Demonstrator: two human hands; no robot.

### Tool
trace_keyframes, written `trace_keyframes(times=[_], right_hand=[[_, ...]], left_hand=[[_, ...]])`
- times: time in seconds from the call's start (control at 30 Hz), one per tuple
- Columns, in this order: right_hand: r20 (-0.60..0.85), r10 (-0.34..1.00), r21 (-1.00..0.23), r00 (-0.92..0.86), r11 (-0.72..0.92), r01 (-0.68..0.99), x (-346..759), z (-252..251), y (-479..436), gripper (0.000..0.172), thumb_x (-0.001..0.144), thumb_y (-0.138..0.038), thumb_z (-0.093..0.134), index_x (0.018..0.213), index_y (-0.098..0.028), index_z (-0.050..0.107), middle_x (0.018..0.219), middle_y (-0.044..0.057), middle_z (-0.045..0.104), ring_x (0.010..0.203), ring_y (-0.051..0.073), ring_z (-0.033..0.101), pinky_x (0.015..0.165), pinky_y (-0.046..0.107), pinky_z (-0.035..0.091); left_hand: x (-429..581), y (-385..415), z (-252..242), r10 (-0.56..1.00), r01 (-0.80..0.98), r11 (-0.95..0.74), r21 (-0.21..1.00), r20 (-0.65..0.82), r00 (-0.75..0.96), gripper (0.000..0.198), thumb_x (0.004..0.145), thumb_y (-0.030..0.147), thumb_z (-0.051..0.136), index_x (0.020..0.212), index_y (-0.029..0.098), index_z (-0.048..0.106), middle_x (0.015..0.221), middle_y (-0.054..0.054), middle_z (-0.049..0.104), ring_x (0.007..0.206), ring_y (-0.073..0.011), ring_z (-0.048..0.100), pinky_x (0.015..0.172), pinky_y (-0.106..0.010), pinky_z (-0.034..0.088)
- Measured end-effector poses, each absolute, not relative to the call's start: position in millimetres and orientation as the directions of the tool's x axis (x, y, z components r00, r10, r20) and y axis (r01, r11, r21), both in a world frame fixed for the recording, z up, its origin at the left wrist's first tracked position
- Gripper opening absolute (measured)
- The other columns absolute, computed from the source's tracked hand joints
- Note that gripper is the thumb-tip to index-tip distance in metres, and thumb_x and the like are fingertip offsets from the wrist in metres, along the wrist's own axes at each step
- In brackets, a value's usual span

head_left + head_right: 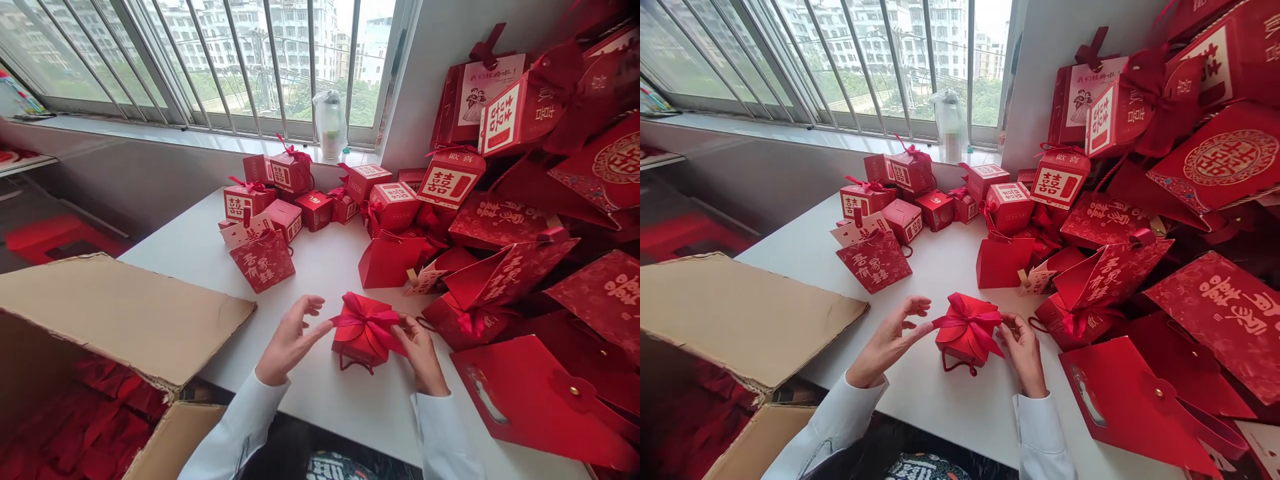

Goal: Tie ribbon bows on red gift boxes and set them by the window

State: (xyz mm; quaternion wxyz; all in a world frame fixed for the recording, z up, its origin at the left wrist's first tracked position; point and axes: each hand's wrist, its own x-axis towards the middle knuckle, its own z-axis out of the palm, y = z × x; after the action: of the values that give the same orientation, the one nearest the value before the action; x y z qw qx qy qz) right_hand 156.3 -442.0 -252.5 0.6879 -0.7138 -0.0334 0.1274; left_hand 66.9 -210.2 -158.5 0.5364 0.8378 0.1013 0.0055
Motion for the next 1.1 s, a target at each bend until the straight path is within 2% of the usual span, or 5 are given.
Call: trace_keyframes(times=[0.23,0.5,0.8,0.97,1.1], right_hand=[[-0.085,0.277,-0.986,0.957,-0.16,-0.041,157.3,-260.0,-446.7,0.04,0.075,-0.051,0.062,0.097,-0.017,0.063,0.085,0.008,0.07,0.076,0.022,0.064,0.068,0.033,0.05],[-0.039,0.278,-0.95,0.96,-0.309,0.051,155.6,-258.3,-447.9,0.034,0.074,-0.046,0.058,0.092,-0.017,0.064,0.081,0.007,0.07,0.073,0.022,0.062,0.067,0.031,0.046],[-0.008,0.281,-0.952,0.96,-0.295,0.079,157.0,-251.1,-445.9,0.033,0.065,-0.039,0.058,0.089,-0.018,0.065,0.082,0.007,0.071,0.07,0.022,0.062,0.067,0.032,0.047],[-0.028,0.277,-0.98,0.961,-0.196,0.028,156.6,-248.7,-446.4,0.029,0.072,-0.038,0.058,0.093,-0.019,0.066,0.087,0.006,0.07,0.075,0.022,0.064,0.066,0.031,0.049],[-0.047,0.288,-0.996,0.956,-0.081,-0.025,154.0,-248.1,-445.1,0.038,0.08,-0.049,0.054,0.101,-0.019,0.065,0.099,0.009,0.069,0.086,0.023,0.064,0.067,0.03,0.052]], left_hand=[[99.1,-250.9,-107.9,-0.327,-0.261,-0.871,0.416,-0.096,0.94,0.105,0.053,0.033,0.085,0.141,0.023,0.03,0.142,-0.021,0.03,0.134,-0.0441,0.017,0.1,-0.064,0.029],[136.9,-280.4,-99.5,-0.392,-0.403,-0.911,0.083,-0.476,0.787,0.13,0.046,0.021,0.084,0.149,0.019,0.004,0.127,-0.024,0.046,0.11,-0.039,0.045,0.089,-0.071,0.029],[138.6,-265.9,-111.7,-0.358,-0.298,-0.931,0.212,-0.356,0.863,0.137,0.046,0.052,0.082,0.149,0.015,-0.001,0.122,-0.024,0.051,0.107,-0.0381,0.049,0.088,-0.059,0.037],[137.4,-233.3,-114.0,-0.41,-0.196,-0.771,0.606,-0.237,0.881,0.123,0.052,0.062,0.076,0.148,0.015,0.016,0.129,-0.023,0.047,0.121,-0.0377,0.043,0.094,-0.046,0.037],[149.9,-190.2,-127.2,-0.192,0.301,-0.465,0.832,-0.427,0.883,0.078,0.075,0.073,0.047,0.136,0.025,0.041,0.13,-0.015,0.05,0.12,-0.0276,0.047,0.086,-0.034,0.042]])
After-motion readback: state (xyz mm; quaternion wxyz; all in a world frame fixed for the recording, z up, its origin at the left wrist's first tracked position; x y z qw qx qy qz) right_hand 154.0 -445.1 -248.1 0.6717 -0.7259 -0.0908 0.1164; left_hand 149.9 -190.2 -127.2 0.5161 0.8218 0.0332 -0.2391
